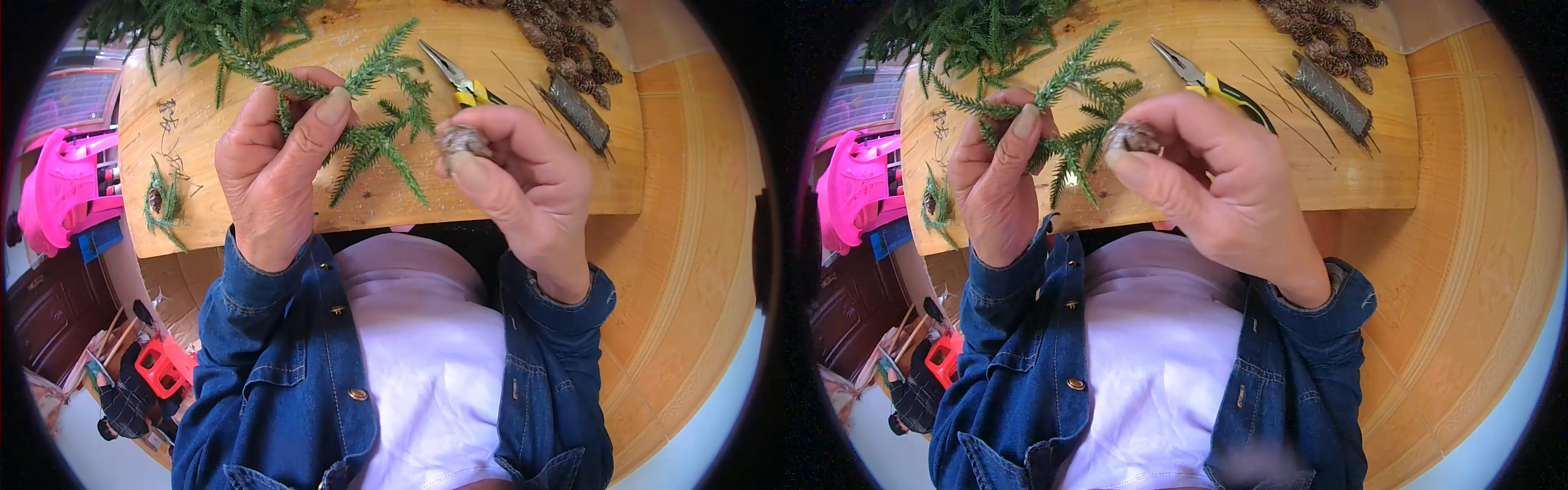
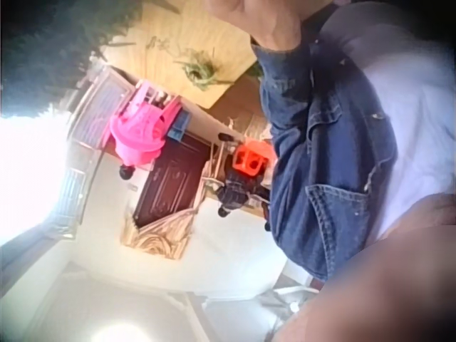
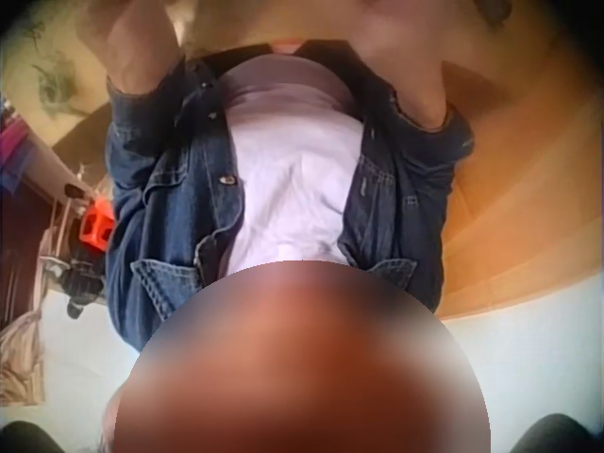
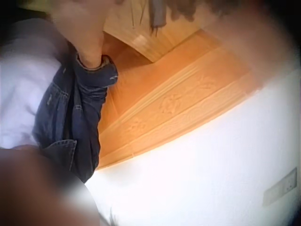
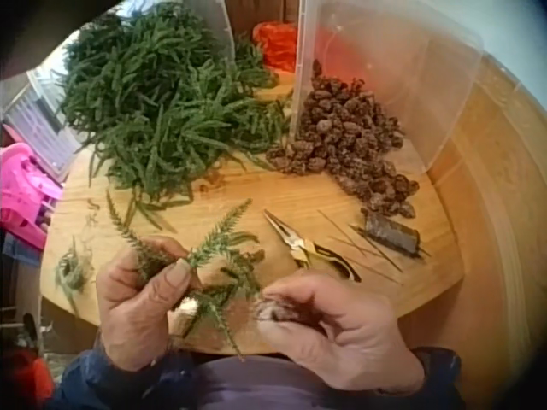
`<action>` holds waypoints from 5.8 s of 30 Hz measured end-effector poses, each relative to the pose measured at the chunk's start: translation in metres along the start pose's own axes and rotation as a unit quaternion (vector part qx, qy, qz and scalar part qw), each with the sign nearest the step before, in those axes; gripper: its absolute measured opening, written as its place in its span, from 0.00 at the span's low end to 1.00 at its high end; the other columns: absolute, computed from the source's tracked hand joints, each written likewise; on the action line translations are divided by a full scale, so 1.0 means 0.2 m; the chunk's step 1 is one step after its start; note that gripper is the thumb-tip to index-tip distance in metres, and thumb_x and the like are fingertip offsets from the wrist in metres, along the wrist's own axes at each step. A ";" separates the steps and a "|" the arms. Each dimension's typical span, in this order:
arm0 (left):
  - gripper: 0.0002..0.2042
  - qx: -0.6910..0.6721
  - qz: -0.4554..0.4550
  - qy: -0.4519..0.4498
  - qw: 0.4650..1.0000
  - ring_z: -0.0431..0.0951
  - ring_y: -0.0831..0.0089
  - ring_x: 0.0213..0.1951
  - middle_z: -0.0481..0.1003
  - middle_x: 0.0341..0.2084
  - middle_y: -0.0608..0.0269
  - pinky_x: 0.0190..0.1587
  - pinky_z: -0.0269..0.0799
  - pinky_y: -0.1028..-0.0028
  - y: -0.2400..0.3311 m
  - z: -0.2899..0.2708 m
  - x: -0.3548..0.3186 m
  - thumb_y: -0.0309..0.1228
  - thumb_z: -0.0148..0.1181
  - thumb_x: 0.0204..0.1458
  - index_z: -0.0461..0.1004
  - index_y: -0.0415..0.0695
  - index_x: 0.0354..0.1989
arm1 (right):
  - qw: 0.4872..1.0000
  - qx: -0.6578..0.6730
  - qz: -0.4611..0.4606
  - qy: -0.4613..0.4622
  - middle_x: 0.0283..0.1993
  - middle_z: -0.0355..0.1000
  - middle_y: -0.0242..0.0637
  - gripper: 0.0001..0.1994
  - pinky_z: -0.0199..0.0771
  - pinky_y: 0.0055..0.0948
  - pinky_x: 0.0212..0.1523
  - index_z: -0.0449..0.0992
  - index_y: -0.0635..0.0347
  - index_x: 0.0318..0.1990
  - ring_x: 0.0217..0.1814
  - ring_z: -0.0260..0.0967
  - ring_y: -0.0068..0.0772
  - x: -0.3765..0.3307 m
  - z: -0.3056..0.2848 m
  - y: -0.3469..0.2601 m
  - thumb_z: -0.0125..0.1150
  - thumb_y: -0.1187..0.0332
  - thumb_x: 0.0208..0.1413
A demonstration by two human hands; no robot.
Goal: Wiring pine cones onto evergreen branches for a decorative arrangement.
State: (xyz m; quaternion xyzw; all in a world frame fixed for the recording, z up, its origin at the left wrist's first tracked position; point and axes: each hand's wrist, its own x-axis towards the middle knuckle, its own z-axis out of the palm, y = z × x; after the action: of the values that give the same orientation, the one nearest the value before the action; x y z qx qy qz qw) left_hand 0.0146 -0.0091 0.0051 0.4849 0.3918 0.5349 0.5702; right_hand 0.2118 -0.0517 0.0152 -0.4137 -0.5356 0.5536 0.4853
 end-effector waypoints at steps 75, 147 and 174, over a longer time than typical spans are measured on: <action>0.10 -0.034 -0.053 -0.119 0.991 0.70 0.77 0.32 0.71 0.29 0.63 0.39 0.64 0.80 0.03 0.02 -0.02 0.25 0.55 0.54 0.69 0.35 0.43 | 0.993 0.109 0.025 -0.043 0.43 0.72 0.38 0.15 0.59 0.11 0.26 0.67 0.64 0.50 0.30 0.64 0.15 0.04 -0.03 0.07 0.55 0.67 0.59; 0.08 -0.091 -0.041 -0.020 0.995 0.74 0.79 0.34 0.75 0.31 0.63 0.41 0.69 0.81 -0.02 0.05 -0.05 0.22 0.59 0.52 0.72 0.33 0.40 | 0.999 -0.023 0.032 -0.023 0.42 0.71 0.38 0.21 0.68 0.18 0.46 0.59 0.71 0.56 0.45 0.69 0.23 0.07 0.07 0.01 0.55 0.75 0.57; 0.08 0.028 -0.025 -0.038 0.999 0.71 0.78 0.40 0.74 0.38 0.58 0.46 0.64 0.79 -0.02 0.09 -0.09 0.22 0.51 0.55 0.73 0.30 0.40 | 0.998 -0.051 0.040 0.003 0.40 0.70 0.36 0.19 0.68 0.16 0.43 0.59 0.70 0.55 0.41 0.68 0.19 -0.03 0.07 0.03 0.55 0.77 0.57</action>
State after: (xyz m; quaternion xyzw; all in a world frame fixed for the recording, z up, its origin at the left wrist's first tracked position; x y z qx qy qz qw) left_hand 0.0316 -0.0298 0.0041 0.5108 0.3961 0.4908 0.5842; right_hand 0.1993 -0.0590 0.0109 -0.4609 -0.5448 0.5433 0.4422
